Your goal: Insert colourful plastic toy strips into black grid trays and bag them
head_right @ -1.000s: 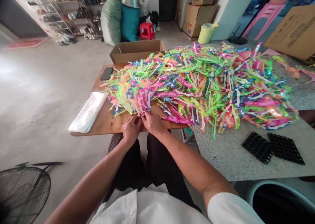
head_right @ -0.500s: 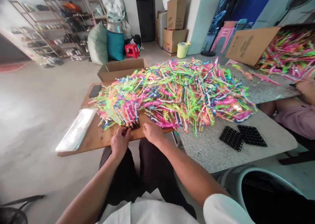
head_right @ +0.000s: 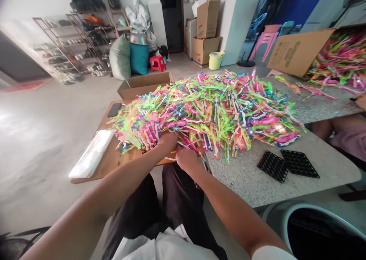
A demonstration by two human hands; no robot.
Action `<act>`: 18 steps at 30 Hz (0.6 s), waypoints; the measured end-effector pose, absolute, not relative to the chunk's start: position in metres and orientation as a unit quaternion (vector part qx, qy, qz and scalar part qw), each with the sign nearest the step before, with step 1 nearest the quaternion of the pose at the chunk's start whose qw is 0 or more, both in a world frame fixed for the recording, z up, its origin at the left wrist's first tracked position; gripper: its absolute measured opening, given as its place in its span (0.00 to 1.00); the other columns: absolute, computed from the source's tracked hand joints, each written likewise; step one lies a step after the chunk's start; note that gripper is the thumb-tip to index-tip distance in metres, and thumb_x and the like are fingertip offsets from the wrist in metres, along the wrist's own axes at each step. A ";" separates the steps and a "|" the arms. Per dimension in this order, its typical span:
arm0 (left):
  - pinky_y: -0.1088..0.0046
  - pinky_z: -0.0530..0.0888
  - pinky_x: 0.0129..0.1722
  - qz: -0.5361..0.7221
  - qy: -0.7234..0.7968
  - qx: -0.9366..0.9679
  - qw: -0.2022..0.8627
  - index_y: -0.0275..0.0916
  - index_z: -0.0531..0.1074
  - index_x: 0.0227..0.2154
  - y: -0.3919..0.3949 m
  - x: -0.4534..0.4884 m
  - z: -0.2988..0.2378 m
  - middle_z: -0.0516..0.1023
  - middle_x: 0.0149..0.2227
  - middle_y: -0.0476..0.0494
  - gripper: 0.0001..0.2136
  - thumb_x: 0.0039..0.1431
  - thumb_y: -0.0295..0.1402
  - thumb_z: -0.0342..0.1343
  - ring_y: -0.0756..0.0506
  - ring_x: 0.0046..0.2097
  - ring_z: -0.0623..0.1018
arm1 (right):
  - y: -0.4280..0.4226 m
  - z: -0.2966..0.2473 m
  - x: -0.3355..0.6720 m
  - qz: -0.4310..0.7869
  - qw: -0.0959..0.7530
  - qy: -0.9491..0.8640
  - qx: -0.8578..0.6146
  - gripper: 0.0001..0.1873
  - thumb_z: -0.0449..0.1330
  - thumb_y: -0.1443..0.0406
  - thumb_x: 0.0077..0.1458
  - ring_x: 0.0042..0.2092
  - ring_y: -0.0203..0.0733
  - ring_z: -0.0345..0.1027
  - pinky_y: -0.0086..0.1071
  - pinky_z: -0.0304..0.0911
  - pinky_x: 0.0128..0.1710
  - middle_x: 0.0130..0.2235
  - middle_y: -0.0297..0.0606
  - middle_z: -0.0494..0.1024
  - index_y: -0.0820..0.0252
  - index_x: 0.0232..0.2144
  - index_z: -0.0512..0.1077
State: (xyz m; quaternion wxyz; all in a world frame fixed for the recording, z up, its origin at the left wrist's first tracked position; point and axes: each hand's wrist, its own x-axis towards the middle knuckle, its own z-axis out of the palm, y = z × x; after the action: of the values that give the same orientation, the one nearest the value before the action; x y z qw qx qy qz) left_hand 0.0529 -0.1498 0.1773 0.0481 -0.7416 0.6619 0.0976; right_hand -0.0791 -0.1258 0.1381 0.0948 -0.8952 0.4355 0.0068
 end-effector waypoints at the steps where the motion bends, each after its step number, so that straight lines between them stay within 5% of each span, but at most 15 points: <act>1: 0.60 0.80 0.44 0.095 0.666 -0.739 0.048 0.30 0.73 0.51 -0.150 0.052 0.178 0.81 0.44 0.28 0.13 0.65 0.23 0.53 0.33 0.48 0.83 | -0.127 0.138 -0.082 -0.005 0.103 0.441 -0.892 0.19 0.47 0.65 0.70 0.44 0.52 0.79 0.37 0.69 0.42 0.42 0.51 0.82 0.63 0.54 0.72; 5: 0.60 0.79 0.47 0.078 0.691 -0.717 0.041 0.32 0.72 0.53 -0.139 0.050 0.184 0.79 0.48 0.29 0.14 0.66 0.25 0.53 0.34 0.51 0.82 | -0.132 0.143 -0.096 -0.073 0.161 0.463 -0.868 0.13 0.53 0.66 0.66 0.43 0.48 0.77 0.34 0.66 0.42 0.40 0.47 0.82 0.63 0.47 0.74; 9: 0.64 0.77 0.43 0.006 0.730 -0.683 0.001 0.37 0.72 0.52 -0.111 0.053 0.201 0.77 0.48 0.33 0.14 0.68 0.25 0.47 0.36 0.50 0.80 | -0.129 0.148 -0.114 -0.206 0.287 0.424 -0.834 0.18 0.56 0.65 0.62 0.42 0.43 0.76 0.33 0.67 0.44 0.40 0.41 0.82 0.61 0.52 0.75; 15: 0.69 0.69 0.33 -0.034 0.658 -0.744 -0.114 0.45 0.75 0.48 -0.038 0.075 0.217 0.80 0.44 0.40 0.11 0.69 0.31 0.50 0.41 0.41 0.80 | -0.100 0.153 -0.120 -0.358 0.425 0.351 -0.753 0.19 0.52 0.59 0.67 0.37 0.42 0.76 0.36 0.74 0.37 0.42 0.41 0.81 0.56 0.53 0.75; 18: 0.70 0.69 0.34 -0.018 0.578 -0.792 -0.195 0.47 0.76 0.50 -0.003 0.093 0.208 0.82 0.45 0.42 0.12 0.68 0.32 0.52 0.42 0.41 0.80 | -0.086 0.160 -0.110 -0.378 0.425 0.341 -0.749 0.18 0.51 0.56 0.69 0.37 0.43 0.76 0.36 0.74 0.36 0.40 0.41 0.80 0.54 0.52 0.75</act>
State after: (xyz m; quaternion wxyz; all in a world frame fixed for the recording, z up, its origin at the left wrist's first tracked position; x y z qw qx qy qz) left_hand 0.0929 -0.0026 0.2082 -0.1946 -0.7924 0.5778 -0.0181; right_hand -0.1100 -0.0860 0.1597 0.4251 -0.7486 0.3409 -0.3779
